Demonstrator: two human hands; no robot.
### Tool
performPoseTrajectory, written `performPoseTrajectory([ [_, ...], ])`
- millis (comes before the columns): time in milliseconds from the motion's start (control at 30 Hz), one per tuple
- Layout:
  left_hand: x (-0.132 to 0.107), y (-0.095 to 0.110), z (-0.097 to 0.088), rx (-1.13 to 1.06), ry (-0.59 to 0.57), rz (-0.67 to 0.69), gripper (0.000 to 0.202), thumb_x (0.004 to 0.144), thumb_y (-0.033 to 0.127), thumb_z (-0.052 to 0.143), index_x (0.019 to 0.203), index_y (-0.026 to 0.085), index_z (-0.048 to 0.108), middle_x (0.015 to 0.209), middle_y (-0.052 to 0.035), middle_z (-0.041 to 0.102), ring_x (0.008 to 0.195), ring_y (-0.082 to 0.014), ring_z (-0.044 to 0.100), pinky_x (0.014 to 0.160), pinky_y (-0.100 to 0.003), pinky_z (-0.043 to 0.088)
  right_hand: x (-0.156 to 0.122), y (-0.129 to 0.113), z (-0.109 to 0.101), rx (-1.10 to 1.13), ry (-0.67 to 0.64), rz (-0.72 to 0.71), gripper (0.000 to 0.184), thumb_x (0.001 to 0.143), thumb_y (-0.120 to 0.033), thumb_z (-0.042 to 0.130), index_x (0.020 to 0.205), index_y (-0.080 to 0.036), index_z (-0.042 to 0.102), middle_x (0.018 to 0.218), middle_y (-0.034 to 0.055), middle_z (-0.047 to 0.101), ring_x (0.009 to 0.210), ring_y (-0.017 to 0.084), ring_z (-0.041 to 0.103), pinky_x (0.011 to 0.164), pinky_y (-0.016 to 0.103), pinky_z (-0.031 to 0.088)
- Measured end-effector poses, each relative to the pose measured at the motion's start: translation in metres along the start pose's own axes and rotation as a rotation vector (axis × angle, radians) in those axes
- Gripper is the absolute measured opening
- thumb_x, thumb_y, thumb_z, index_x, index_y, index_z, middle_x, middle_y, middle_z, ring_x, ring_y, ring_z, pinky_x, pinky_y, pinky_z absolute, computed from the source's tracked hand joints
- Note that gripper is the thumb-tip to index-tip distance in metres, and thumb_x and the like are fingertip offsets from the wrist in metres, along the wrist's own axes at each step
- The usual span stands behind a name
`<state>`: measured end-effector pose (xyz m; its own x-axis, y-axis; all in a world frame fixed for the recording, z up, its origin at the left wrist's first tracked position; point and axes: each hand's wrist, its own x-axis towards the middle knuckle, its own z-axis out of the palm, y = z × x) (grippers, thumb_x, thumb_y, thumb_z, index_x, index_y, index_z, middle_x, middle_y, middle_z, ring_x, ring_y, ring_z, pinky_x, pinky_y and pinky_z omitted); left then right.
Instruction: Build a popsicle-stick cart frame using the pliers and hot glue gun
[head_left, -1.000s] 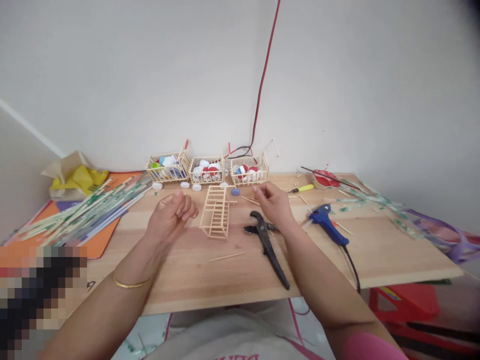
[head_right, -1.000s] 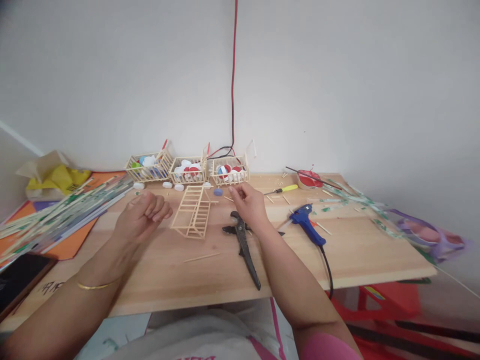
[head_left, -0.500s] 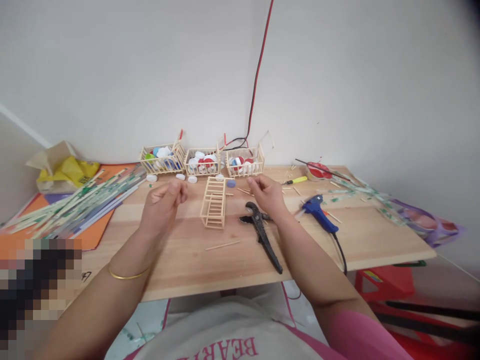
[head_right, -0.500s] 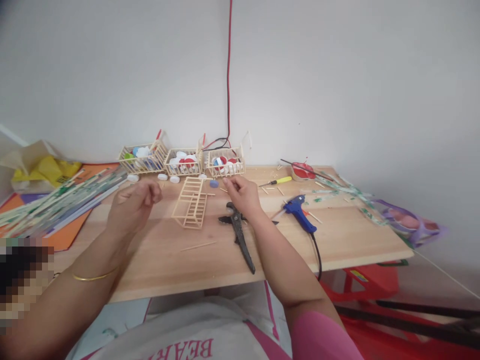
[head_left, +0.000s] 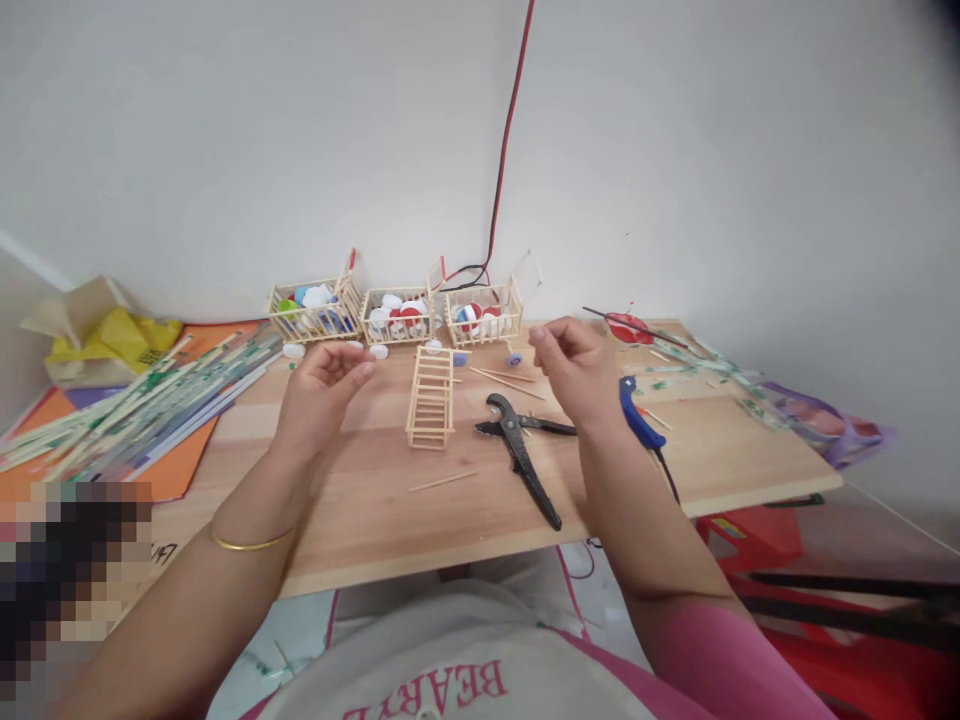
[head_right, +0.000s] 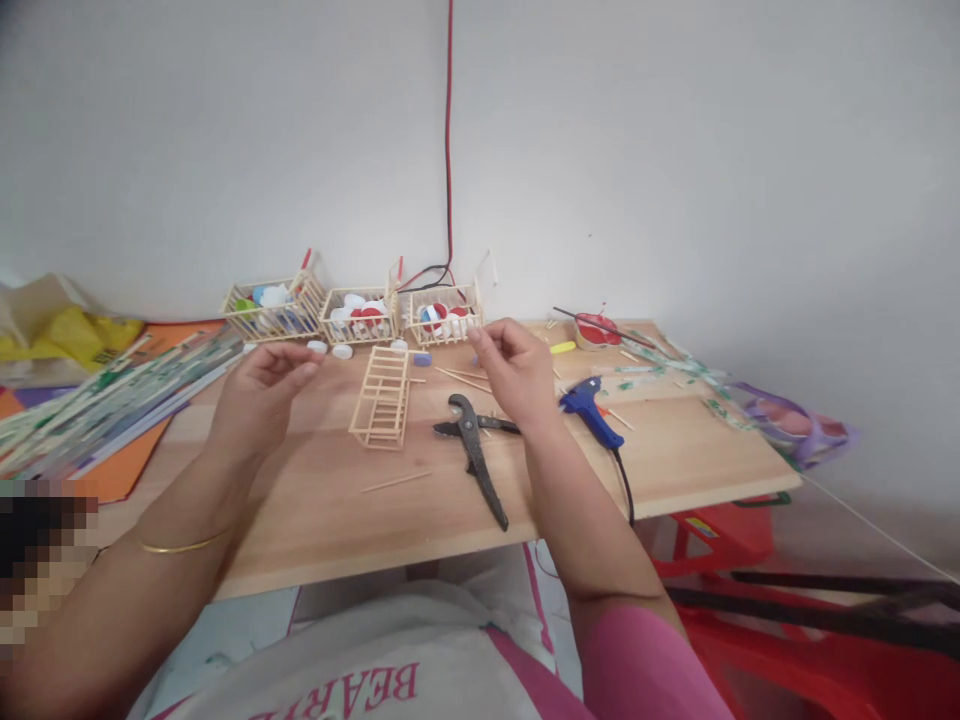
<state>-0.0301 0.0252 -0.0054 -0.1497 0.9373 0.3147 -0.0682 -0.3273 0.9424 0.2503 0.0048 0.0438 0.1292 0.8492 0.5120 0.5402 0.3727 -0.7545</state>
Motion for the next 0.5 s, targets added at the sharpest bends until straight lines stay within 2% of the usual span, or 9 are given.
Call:
performPoseTrajectory([
  [33,0.0,0.0,0.0,0.043,0.047,0.002,0.016,0.065,0.025,0.074,0.072,0.019,0.061,0.072,0.0022,0.063,0.068,-0.0115,0.056,0.07,-0.025,0.043,-0.004,-0.006,-0.006,-0.009,0.007,-0.02,0.027,0.083,-0.041,0.057,0.071,-0.018,0.059,0.058,-0.0024,0.055,0.053,0.01,0.047,0.054,0.022,0.039],
  [100,-0.001,0.0,-0.001,0.135,0.125,0.018,0.02,0.072,0.029,0.069,0.061,0.018,0.056,0.062,0.0031,0.058,0.06,-0.0107,0.052,0.066,-0.025,0.042,-0.02,-0.014,-0.011,-0.061,-0.097,-0.082,0.018,0.083,-0.034,0.06,0.074,-0.018,0.061,0.065,-0.0007,0.061,0.058,0.01,0.051,0.057,0.022,0.041],
  [167,-0.002,0.001,-0.001,0.189,0.146,0.048,0.026,0.076,0.032,0.064,0.057,0.018,0.053,0.06,0.0031,0.056,0.059,-0.0107,0.05,0.065,-0.025,0.041,-0.043,-0.017,-0.006,-0.108,-0.334,-0.158,0.011,0.086,-0.027,0.057,0.084,-0.019,0.064,0.077,0.0015,0.065,0.067,0.012,0.056,0.063,0.023,0.043],
  [233,-0.003,0.003,-0.001,0.19,0.148,0.092,0.03,0.077,0.032,0.062,0.055,0.019,0.047,0.057,0.0036,0.052,0.058,-0.0107,0.049,0.065,-0.025,0.041,-0.069,-0.015,0.008,-0.166,-0.592,-0.257,0.011,0.087,-0.022,0.054,0.088,-0.019,0.065,0.08,0.0028,0.065,0.073,0.013,0.058,0.068,0.024,0.044],
  [267,-0.003,0.004,-0.001,0.175,0.148,0.114,0.032,0.077,0.032,0.062,0.055,0.019,0.045,0.056,0.0041,0.05,0.057,-0.0107,0.048,0.065,-0.025,0.041,-0.081,-0.012,0.016,-0.205,-0.67,-0.275,0.013,0.087,-0.019,0.053,0.092,-0.017,0.064,0.086,0.0049,0.065,0.08,0.014,0.059,0.072,0.025,0.044],
  [333,-0.004,0.005,0.001,0.131,0.143,0.134,0.03,0.078,0.033,0.061,0.059,0.02,0.043,0.055,0.0047,0.049,0.057,-0.0108,0.049,0.065,-0.025,0.042,-0.099,-0.006,0.033,-0.326,-0.724,-0.287,0.013,0.086,-0.017,0.053,0.094,-0.015,0.063,0.093,0.0086,0.064,0.087,0.018,0.058,0.077,0.027,0.043],
  [400,-0.004,0.004,0.002,0.11,0.123,0.118,0.025,0.08,0.034,0.058,0.064,0.021,0.043,0.056,0.0047,0.05,0.058,-0.0112,0.05,0.066,-0.025,0.043,-0.108,-0.001,0.045,-0.478,-0.766,-0.295,0.014,0.088,-0.017,0.05,0.087,-0.014,0.063,0.087,0.0094,0.063,0.084,0.019,0.057,0.076,0.03,0.042],
  [500,-0.004,0.005,0.003,0.145,0.091,0.088,0.02,0.08,0.033,0.058,0.069,0.021,0.047,0.06,0.0041,0.054,0.06,-0.0113,0.052,0.066,-0.025,0.043,-0.108,-0.001,0.047,-0.566,-0.832,-0.321,0.017,0.09,-0.017,0.046,0.082,-0.014,0.061,0.084,0.0094,0.061,0.08,0.019,0.055,0.072,0.03,0.04],
])
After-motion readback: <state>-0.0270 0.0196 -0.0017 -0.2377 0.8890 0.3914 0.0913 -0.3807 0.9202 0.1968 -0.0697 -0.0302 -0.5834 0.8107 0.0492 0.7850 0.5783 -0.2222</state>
